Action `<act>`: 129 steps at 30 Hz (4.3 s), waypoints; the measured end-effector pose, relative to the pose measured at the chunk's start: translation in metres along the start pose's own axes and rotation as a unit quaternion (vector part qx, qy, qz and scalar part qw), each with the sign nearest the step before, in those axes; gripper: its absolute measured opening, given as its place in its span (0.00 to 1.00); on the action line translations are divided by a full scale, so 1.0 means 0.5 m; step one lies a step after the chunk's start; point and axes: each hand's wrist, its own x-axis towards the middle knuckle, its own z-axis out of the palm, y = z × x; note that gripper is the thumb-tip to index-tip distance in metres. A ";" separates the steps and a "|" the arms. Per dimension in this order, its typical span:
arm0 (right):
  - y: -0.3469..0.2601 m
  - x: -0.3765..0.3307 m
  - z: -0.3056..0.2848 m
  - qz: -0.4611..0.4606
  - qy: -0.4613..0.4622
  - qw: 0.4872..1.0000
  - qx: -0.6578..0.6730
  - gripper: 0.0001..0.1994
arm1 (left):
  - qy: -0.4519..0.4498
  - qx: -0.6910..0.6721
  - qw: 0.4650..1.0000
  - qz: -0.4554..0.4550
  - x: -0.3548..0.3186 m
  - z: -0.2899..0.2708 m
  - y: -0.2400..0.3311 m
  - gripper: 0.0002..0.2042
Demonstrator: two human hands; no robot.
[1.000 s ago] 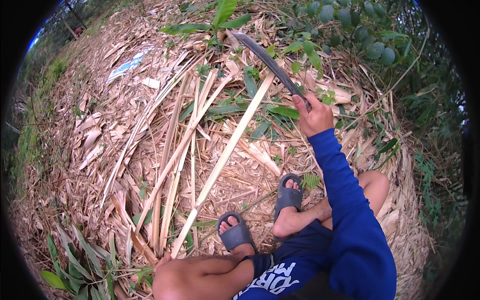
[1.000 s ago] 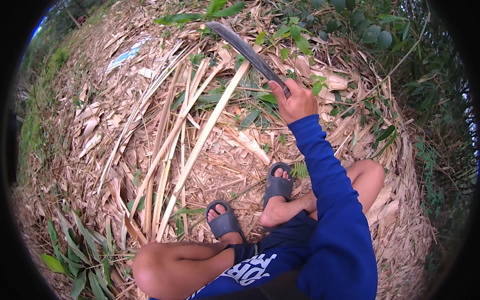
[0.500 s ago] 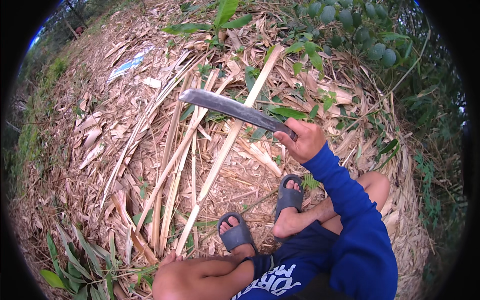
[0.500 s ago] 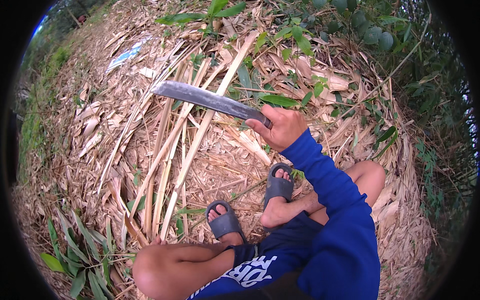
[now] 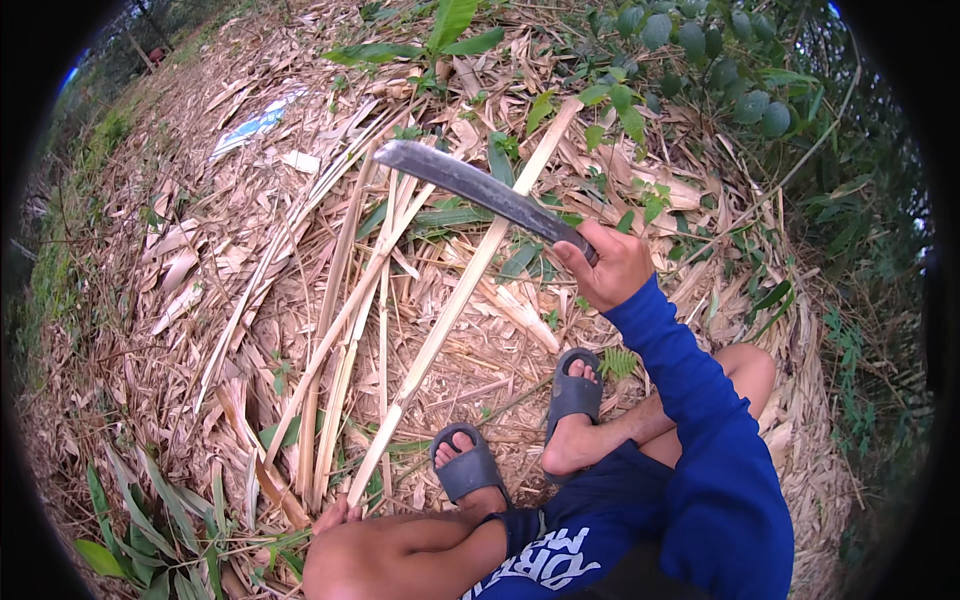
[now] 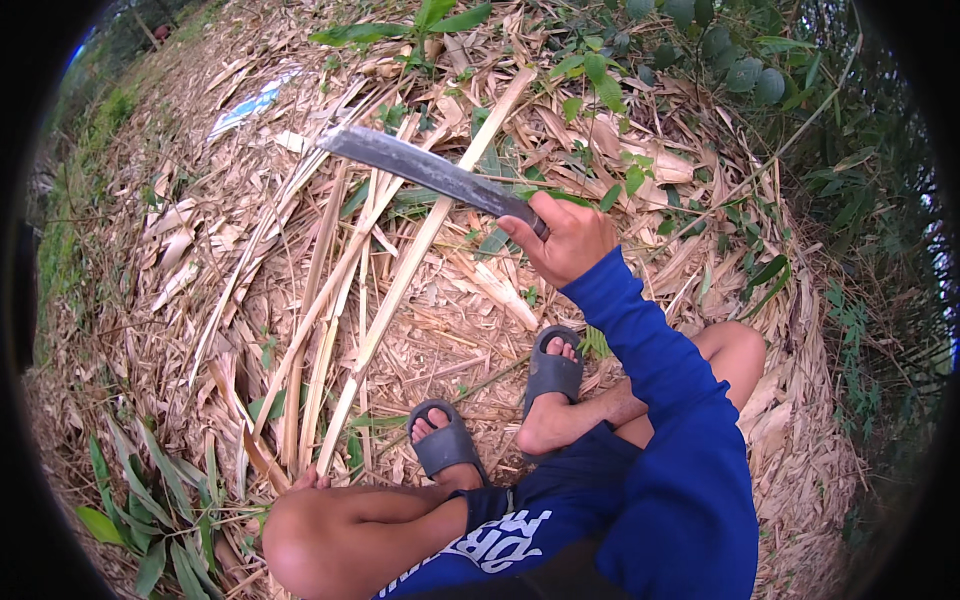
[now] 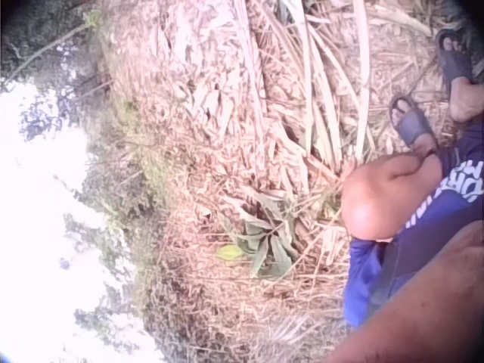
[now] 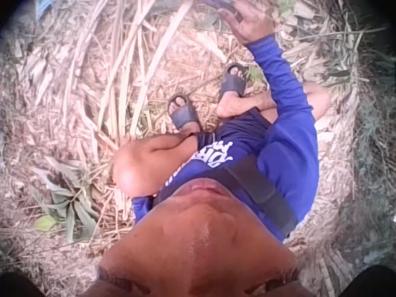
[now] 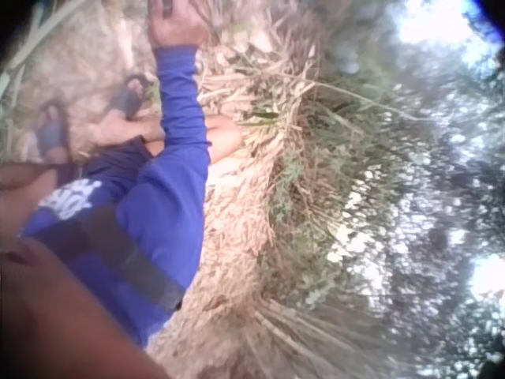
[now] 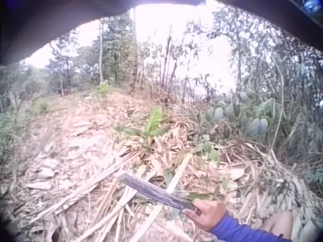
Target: The person sits on the ground and uses a machete to split long bamboo stalks into thin strips. They repeatedly hold the stalks and shave or split them, accumulating a pile of bamboo strips on the ground.
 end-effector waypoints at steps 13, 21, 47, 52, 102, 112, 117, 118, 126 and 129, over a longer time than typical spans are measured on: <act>0.021 0.027 -0.020 -0.031 0.019 0.999 -0.032 0.25 | 0.004 0.018 1.000 -0.004 -0.007 -0.005 0.001 0.11; 0.054 0.029 -0.012 -0.022 0.004 1.000 -0.020 0.27 | -0.011 0.005 1.000 -0.011 -0.008 -0.009 0.016 0.13; 0.079 0.021 0.003 0.054 0.043 0.997 0.035 0.24 | 0.030 -0.008 0.999 -0.044 -0.015 -0.002 0.023 0.18; 0.086 -0.008 -0.001 0.044 0.051 0.996 0.056 0.24 | -0.035 -0.053 0.998 -0.007 0.008 -0.008 -0.009 0.17; 0.030 -0.018 0.022 0.023 -0.027 0.999 -0.002 0.27 | 0.306 0.001 0.906 0.292 0.119 0.050 -0.317 0.06; 0.111 0.041 0.012 0.097 -0.023 0.995 -0.013 0.27 | -0.037 0.186 0.947 0.258 0.014 -0.010 -0.035 0.10; 0.104 0.027 0.014 0.027 -0.012 1.000 0.006 0.27 | -0.062 -0.035 0.996 0.057 0.008 0.000 -0.031 0.11; 0.096 0.041 0.015 0.009 -0.009 1.000 0.012 0.27 | -0.043 0.029 0.990 0.133 0.011 0.003 -0.049 0.12; 0.138 0.045 0.026 0.051 0.017 0.999 0.001 0.28 | -0.042 0.091 0.976 0.191 0.007 -0.004 -0.043 0.13; 0.141 0.057 0.027 0.026 -0.020 0.999 -0.022 0.28 | -0.022 0.194 0.935 0.295 0.020 -0.001 -0.058 0.15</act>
